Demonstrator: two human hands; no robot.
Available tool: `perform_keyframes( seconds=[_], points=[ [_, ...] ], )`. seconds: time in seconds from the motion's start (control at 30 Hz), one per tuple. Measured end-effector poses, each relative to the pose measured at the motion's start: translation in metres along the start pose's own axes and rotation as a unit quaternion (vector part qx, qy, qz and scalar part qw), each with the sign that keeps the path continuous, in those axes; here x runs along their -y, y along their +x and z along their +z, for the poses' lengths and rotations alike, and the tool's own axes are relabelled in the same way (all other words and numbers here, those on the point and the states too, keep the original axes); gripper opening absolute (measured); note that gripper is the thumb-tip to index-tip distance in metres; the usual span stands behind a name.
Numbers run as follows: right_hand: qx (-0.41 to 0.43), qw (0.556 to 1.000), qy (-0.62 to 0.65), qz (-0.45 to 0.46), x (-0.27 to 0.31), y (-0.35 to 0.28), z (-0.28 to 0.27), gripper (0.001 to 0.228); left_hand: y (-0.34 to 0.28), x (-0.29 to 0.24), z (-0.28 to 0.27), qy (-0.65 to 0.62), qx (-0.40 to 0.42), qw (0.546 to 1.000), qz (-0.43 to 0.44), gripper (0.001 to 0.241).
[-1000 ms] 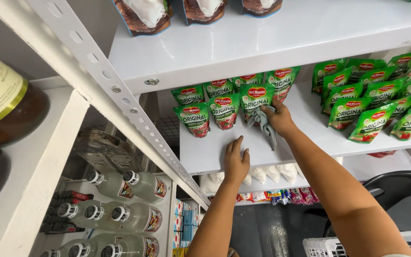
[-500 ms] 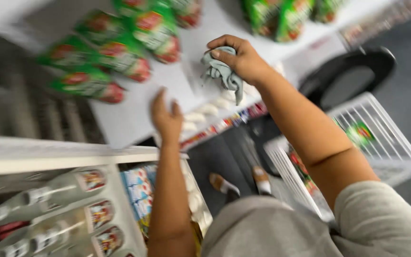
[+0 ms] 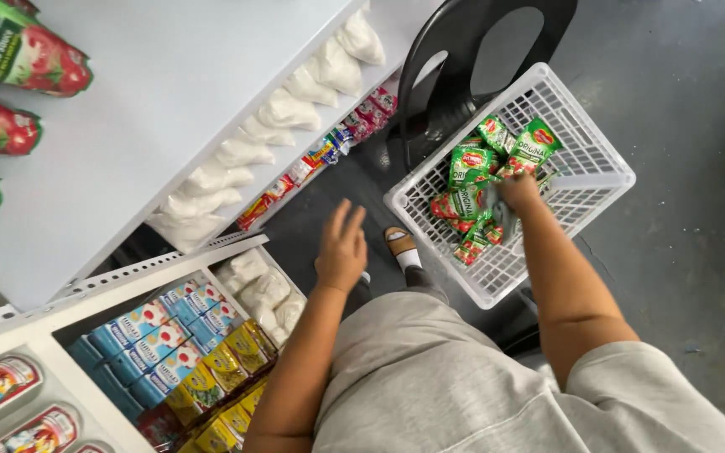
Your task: Wiping down pouches of tomato sauce with a cloth and organizing them on the shelf or in a basket.
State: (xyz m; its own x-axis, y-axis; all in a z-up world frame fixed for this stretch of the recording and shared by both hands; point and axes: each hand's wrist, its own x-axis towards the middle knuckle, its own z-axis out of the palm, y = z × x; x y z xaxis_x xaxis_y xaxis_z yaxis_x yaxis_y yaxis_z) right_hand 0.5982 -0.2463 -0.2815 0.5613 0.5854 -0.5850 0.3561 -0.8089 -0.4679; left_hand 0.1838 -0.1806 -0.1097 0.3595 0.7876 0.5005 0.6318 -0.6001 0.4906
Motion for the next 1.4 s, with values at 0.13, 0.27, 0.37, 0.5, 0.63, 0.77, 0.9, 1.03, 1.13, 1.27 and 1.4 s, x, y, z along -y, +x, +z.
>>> perform_keyframes(
  seconds=[0.13, 0.27, 0.37, 0.5, 0.63, 0.77, 0.9, 1.03, 1.13, 1.27, 1.4],
  points=[
    [0.039, 0.991, 0.061, 0.111, -0.012, -0.027, 0.039, 0.058, -0.026, -0.015, 0.017, -0.031, 0.209, 0.977, -0.031, 0.051],
    [-0.027, 0.99, 0.047, 0.13, -0.108, 0.057, 0.137, 0.044, -0.021, -0.015, 0.012, -0.005, 0.239, 0.962, -0.133, 0.045],
    [0.001, 0.997, -0.049, 0.058, -0.058, 0.034, 0.134, 0.04, -0.029, -0.01, 0.02, -0.006, 0.216, 0.959, -0.184, 0.043],
    [0.086, 0.973, -0.166, -0.136, 0.055, -0.044, 0.04, 0.03, -0.005, -0.031, 0.017, -0.006, 0.23, 0.957, -0.179, 0.042],
    [0.186, 0.886, -0.257, -0.34, 0.151, -0.131, -0.07, 0.026, 0.031, -0.056, 0.022, -0.119, 0.19, 0.97, -0.091, 0.069],
    [0.244, 0.836, -0.225, -0.436, 0.251, -0.217, -0.175, 0.019, 0.071, -0.103, 0.017, -0.371, 0.199, 0.901, -0.103, 0.076],
    [0.227, 0.836, -0.111, -0.486, 0.258, -0.213, -0.179, 0.017, 0.093, -0.123, 0.005, -0.48, 0.132, 0.835, -0.234, 0.02],
    [0.067, 0.841, 0.163, -0.512, 0.249, -0.207, -0.128, 0.039, 0.105, -0.117, 0.011, -0.565, -0.062, 0.722, -0.395, 0.021],
    [-0.007, 0.794, 0.109, -0.598, 0.265, -0.259, -0.085, 0.05, 0.123, -0.127, -0.012, -0.574, -0.154, 0.657, -0.465, 0.019],
    [-0.078, 0.759, 0.135, -0.633, 0.283, -0.256, -0.052, 0.047, 0.105, -0.121, -0.01, -0.61, -0.221, 0.626, -0.433, 0.013],
    [-0.044, 0.831, 0.232, -0.504, 0.29, -0.24, -0.031, 0.035, 0.11, -0.108, -0.023, -0.629, -0.24, 0.617, -0.408, 0.018]
  ],
)
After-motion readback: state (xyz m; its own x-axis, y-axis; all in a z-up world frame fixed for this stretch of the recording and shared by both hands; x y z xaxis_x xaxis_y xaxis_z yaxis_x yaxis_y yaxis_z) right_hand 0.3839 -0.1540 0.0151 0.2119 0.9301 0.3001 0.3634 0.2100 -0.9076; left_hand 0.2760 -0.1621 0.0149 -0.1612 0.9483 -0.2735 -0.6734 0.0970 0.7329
